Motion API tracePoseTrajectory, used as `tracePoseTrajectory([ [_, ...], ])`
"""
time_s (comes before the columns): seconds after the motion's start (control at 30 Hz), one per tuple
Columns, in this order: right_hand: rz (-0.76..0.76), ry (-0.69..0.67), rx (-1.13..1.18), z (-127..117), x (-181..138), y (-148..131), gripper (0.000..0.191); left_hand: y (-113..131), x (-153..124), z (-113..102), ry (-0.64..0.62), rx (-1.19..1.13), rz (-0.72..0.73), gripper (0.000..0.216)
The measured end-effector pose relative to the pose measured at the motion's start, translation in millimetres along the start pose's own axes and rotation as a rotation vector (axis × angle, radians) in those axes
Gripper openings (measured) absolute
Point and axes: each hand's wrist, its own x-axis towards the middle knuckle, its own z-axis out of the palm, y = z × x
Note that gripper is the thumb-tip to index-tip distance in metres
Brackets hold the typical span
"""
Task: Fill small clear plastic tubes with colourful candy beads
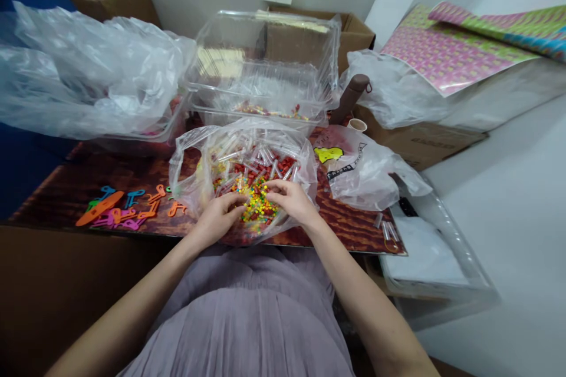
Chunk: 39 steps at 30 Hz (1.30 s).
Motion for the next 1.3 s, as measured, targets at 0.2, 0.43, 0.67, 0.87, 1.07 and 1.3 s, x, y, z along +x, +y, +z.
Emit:
tracePoseTrajectory([
  [0.2,0.168,-0.085,0.216,-1,-9,-9,0.045,4,-1,0,-0.072,0.074,0.01,0.022],
  [0.43,0.114,-0.13,0.107,-2,-14,-14,0.026,11,-1,6,-0.157,-0.114,0.024,0.037],
  [0.67,-0.083,-0.15,-0.107,-8,-14,-20,0.02,9,-1,8,-0.158,-0.169,0.053,0.035],
  [0.87,-0.289,-0.096,-0.48,-9,-16,-32,0.017,8,-2,8,-0.153,-0.196,0.08,0.035],
  [1.07,-0.359,-0.114,-0.595,-9,-17,-36,0.015,4,-3,9,-0.144,-0.217,0.081,0.035],
  [1.3,-0.404,-0.101,-0.721,-9,-22,-41,0.019,4,-4,10,-0.169,-0.235,0.096,0.036],
])
